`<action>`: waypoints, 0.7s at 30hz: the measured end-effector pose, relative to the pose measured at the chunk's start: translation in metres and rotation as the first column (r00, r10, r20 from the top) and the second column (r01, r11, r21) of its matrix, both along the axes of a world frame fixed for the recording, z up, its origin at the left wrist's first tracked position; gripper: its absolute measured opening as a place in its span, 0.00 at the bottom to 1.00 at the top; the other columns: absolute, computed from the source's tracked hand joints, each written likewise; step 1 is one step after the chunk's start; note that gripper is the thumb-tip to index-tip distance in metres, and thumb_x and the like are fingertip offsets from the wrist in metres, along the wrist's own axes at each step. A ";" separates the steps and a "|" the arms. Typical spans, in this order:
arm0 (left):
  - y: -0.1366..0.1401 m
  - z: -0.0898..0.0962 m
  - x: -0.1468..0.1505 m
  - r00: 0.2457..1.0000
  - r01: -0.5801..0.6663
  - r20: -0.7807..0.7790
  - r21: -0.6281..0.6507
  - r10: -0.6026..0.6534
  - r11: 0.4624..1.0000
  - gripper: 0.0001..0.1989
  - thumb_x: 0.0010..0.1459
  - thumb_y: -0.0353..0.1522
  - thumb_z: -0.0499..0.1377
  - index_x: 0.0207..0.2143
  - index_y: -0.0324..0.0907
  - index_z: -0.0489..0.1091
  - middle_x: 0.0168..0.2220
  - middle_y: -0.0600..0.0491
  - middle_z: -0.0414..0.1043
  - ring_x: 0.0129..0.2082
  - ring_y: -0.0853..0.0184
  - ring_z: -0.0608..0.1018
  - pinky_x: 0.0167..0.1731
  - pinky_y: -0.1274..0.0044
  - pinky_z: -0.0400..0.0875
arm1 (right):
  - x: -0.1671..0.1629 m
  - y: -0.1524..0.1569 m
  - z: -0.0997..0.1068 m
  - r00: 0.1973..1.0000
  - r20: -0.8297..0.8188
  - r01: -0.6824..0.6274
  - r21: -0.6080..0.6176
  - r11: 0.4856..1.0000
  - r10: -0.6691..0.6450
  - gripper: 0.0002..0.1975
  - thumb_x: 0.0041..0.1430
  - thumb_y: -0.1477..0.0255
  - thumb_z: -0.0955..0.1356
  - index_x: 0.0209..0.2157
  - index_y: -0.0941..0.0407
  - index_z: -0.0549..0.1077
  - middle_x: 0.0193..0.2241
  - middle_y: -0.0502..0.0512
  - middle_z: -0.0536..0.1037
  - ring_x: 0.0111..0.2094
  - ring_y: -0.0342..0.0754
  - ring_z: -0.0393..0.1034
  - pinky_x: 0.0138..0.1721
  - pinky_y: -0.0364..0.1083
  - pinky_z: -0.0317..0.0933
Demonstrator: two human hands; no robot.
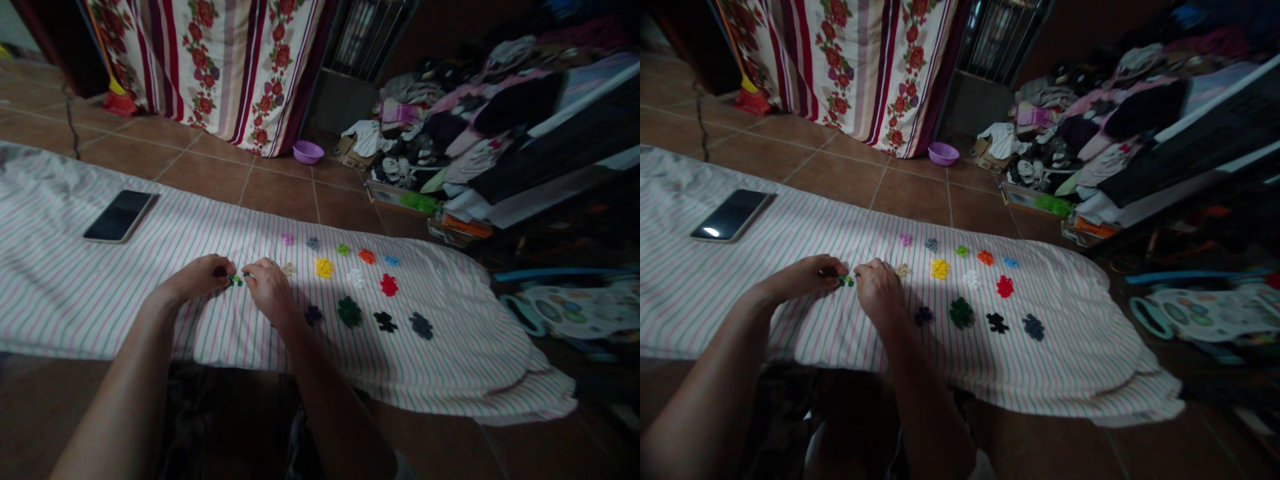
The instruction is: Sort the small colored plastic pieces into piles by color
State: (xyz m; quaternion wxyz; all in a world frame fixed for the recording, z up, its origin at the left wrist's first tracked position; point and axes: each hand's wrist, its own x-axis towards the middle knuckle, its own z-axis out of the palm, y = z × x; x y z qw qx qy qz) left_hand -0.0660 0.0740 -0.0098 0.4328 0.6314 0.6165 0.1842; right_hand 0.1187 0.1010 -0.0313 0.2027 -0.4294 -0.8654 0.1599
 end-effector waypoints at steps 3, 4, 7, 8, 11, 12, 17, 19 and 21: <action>0.001 -0.003 -0.001 1.000 -0.003 -0.009 0.005 0.003 1.000 0.11 0.45 0.36 0.53 0.32 0.43 0.66 0.23 0.57 0.66 0.21 0.71 0.68 0.24 0.78 0.63 | -0.001 0.000 0.002 1.000 -0.001 0.010 -0.003 1.000 -0.010 0.11 0.62 0.75 0.63 0.38 0.53 0.77 0.34 0.55 0.74 0.39 0.48 0.67 0.43 0.45 0.60; 0.001 -0.004 -0.001 1.000 -0.002 -0.029 0.017 0.002 1.000 0.11 0.45 0.37 0.53 0.32 0.43 0.66 0.23 0.57 0.67 0.22 0.70 0.68 0.24 0.78 0.62 | -0.001 0.000 0.003 1.000 0.003 0.011 -0.006 1.000 -0.011 0.11 0.62 0.75 0.63 0.38 0.54 0.77 0.35 0.55 0.74 0.39 0.48 0.67 0.43 0.45 0.60; 0.003 -0.005 0.000 0.994 0.019 -0.108 0.065 -0.011 0.998 0.11 0.45 0.39 0.55 0.31 0.43 0.66 0.23 0.56 0.68 0.23 0.70 0.69 0.25 0.78 0.61 | 0.000 -0.001 0.005 1.000 0.018 0.015 -0.025 1.000 -0.014 0.11 0.62 0.76 0.62 0.40 0.55 0.76 0.36 0.56 0.74 0.40 0.48 0.67 0.43 0.45 0.59; 0.003 -0.004 0.001 0.991 0.029 -0.132 0.078 -0.018 0.997 0.11 0.45 0.39 0.55 0.30 0.43 0.67 0.23 0.56 0.68 0.24 0.70 0.69 0.25 0.78 0.61 | 0.000 -0.001 0.005 1.000 0.020 0.016 -0.031 0.999 -0.015 0.11 0.62 0.77 0.62 0.40 0.55 0.75 0.36 0.56 0.74 0.40 0.48 0.67 0.44 0.45 0.59; 0.001 0.002 0.004 0.983 0.062 -0.176 0.090 -0.045 0.994 0.11 0.45 0.38 0.56 0.31 0.43 0.67 0.23 0.56 0.67 0.24 0.70 0.68 0.26 0.77 0.60 | 0.000 -0.002 0.005 1.000 0.003 0.020 -0.033 0.999 -0.020 0.11 0.62 0.77 0.62 0.41 0.55 0.75 0.36 0.56 0.75 0.41 0.47 0.68 0.44 0.45 0.60; 0.001 0.004 0.005 0.982 0.067 -0.183 0.086 -0.050 0.994 0.10 0.45 0.38 0.55 0.31 0.43 0.67 0.23 0.56 0.67 0.23 0.70 0.68 0.26 0.77 0.60 | 0.001 -0.002 0.005 1.000 -0.007 0.021 -0.029 0.999 -0.021 0.11 0.62 0.77 0.62 0.41 0.55 0.75 0.36 0.55 0.75 0.41 0.47 0.68 0.44 0.45 0.60; 0.000 0.009 0.008 0.981 0.062 -0.189 0.054 -0.051 0.997 0.08 0.45 0.35 0.54 0.29 0.43 0.66 0.21 0.58 0.66 0.22 0.71 0.67 0.26 0.78 0.60 | 0.005 -0.004 0.007 0.997 -0.058 0.041 0.003 0.999 -0.041 0.11 0.60 0.77 0.62 0.42 0.56 0.74 0.36 0.55 0.76 0.39 0.47 0.69 0.43 0.45 0.60; 0.001 0.008 0.007 0.982 0.066 -0.179 0.042 -0.057 0.997 0.07 0.45 0.35 0.54 0.29 0.43 0.65 0.21 0.58 0.66 0.22 0.71 0.68 0.25 0.78 0.60 | 0.010 -0.004 0.010 0.996 -0.070 0.051 0.018 0.999 -0.050 0.10 0.60 0.77 0.62 0.41 0.56 0.74 0.35 0.55 0.76 0.39 0.47 0.69 0.42 0.45 0.60; 0.003 0.006 0.007 0.984 0.066 -0.168 0.028 -0.060 0.997 0.07 0.45 0.36 0.53 0.29 0.43 0.65 0.21 0.57 0.66 0.21 0.71 0.68 0.24 0.78 0.60 | 0.016 -0.004 0.013 0.995 -0.085 0.059 0.041 0.997 -0.055 0.10 0.60 0.77 0.62 0.39 0.56 0.73 0.34 0.55 0.76 0.38 0.47 0.69 0.42 0.45 0.60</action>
